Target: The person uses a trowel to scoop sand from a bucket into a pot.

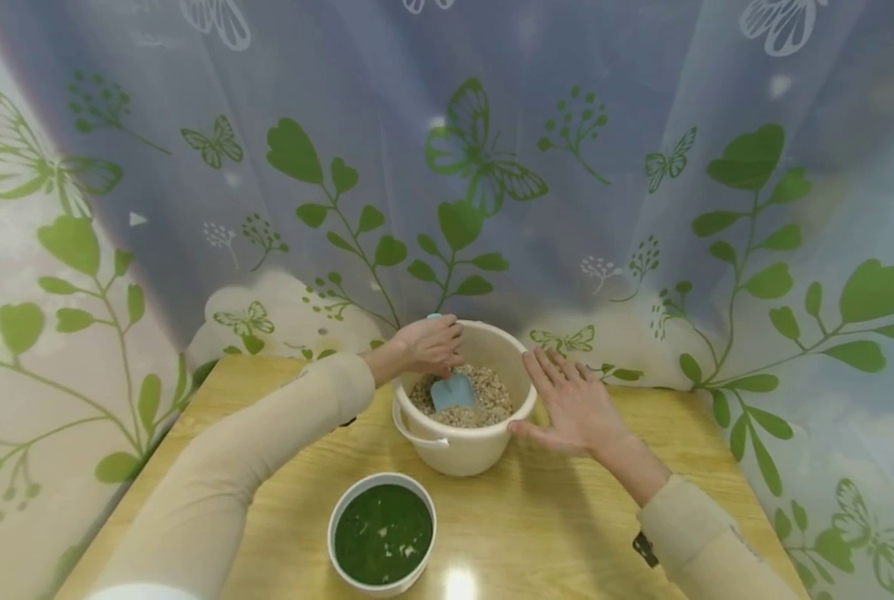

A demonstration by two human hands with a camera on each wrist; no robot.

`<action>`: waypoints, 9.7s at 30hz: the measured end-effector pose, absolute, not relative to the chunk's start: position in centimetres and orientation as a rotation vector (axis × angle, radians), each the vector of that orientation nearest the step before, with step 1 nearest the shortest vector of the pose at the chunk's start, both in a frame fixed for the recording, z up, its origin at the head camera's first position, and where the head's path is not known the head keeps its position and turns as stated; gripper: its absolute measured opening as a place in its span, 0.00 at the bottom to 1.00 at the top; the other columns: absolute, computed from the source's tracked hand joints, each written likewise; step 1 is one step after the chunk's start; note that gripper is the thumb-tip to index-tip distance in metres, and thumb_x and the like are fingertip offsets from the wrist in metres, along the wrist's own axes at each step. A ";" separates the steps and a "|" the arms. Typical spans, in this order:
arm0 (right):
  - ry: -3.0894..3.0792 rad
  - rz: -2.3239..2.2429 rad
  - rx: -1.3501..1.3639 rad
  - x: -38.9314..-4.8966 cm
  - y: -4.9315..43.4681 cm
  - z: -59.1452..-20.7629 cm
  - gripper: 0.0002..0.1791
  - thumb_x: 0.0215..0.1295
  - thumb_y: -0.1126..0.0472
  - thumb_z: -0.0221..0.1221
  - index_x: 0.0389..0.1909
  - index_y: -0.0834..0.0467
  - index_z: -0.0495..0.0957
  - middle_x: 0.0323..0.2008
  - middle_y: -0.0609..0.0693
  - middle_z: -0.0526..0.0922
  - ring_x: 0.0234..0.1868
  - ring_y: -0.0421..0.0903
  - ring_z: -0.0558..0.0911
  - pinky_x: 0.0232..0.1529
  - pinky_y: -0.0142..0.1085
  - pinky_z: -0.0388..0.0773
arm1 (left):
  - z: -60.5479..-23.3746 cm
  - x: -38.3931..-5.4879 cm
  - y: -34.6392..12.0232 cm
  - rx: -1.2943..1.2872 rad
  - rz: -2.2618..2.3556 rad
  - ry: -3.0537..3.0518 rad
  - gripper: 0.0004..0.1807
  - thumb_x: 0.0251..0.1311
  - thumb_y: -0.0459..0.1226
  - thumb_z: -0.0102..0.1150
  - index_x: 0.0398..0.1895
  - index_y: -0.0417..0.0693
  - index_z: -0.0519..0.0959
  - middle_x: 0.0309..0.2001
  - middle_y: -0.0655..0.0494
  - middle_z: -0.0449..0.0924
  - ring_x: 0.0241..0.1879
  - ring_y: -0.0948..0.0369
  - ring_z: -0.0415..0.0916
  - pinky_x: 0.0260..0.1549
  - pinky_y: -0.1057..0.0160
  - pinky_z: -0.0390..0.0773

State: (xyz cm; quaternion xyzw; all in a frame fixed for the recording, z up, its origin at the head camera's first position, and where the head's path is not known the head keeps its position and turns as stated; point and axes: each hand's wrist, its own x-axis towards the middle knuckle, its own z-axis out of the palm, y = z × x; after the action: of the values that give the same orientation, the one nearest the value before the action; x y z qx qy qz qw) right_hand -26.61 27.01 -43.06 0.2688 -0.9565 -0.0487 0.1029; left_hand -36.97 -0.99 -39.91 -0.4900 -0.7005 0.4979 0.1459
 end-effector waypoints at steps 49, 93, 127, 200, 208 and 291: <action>-2.834 -0.134 0.797 -26.6 27.0 -43.0 0.61 0.66 0.19 0.49 0.84 0.60 0.52 0.82 0.61 0.60 0.81 0.66 0.64 0.73 0.64 0.69 | -41.1 -35.4 -0.6 -1.553 1.110 -2.246 0.31 0.79 0.67 0.29 0.66 0.68 0.76 0.57 0.59 0.84 0.58 0.58 0.80 0.58 0.60 0.76; -2.811 -0.134 0.781 -26.4 26.9 -43.1 0.60 0.65 0.19 0.49 0.84 0.59 0.54 0.83 0.60 0.60 0.81 0.65 0.64 0.75 0.64 0.66 | -38.4 -35.3 -5.9 -1.424 0.688 -2.477 0.26 0.81 0.62 0.35 0.63 0.65 0.78 0.58 0.54 0.86 0.58 0.52 0.80 0.55 0.53 0.78; -2.821 -0.123 0.779 -26.4 27.1 -43.2 0.60 0.65 0.21 0.51 0.84 0.60 0.53 0.84 0.61 0.57 0.82 0.65 0.61 0.79 0.63 0.61 | -38.4 -34.7 -8.3 -1.331 0.492 -2.610 0.28 0.83 0.60 0.34 0.66 0.60 0.79 0.61 0.45 0.84 0.63 0.47 0.80 0.67 0.46 0.76; -2.475 -0.116 1.031 -14.7 19.7 -44.9 0.66 0.60 0.10 0.23 0.84 0.55 0.55 0.85 0.57 0.54 0.86 0.58 0.54 0.80 0.56 0.60 | -38.0 -23.7 -18.2 -1.370 0.337 -2.488 0.20 0.81 0.58 0.43 0.44 0.59 0.79 0.39 0.59 0.81 0.42 0.57 0.80 0.49 0.52 0.80; -2.413 -0.160 1.033 -13.5 18.5 -46.4 0.66 0.60 0.09 0.26 0.83 0.55 0.58 0.84 0.57 0.56 0.84 0.59 0.61 0.86 0.48 0.32 | -39.5 -22.6 -18.8 -1.368 0.359 -2.418 0.19 0.80 0.58 0.46 0.42 0.59 0.80 0.36 0.60 0.80 0.39 0.59 0.77 0.44 0.56 0.80; -2.532 -0.170 0.977 -13.3 15.2 -50.6 0.65 0.58 0.09 0.38 0.82 0.54 0.61 0.81 0.55 0.66 0.80 0.55 0.70 0.74 0.53 0.72 | -40.1 -21.2 -15.1 -1.408 0.632 -2.256 0.24 0.76 0.64 0.45 0.32 0.61 0.79 0.28 0.62 0.79 0.31 0.61 0.76 0.36 0.61 0.76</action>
State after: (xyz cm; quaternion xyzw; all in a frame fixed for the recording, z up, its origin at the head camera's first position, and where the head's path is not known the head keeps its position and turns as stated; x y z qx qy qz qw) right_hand -13.32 15.21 -50.65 0.3512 -0.9105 -0.0612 0.2096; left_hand -21.24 -15.12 -40.07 -0.5043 -0.8084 0.2263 0.2026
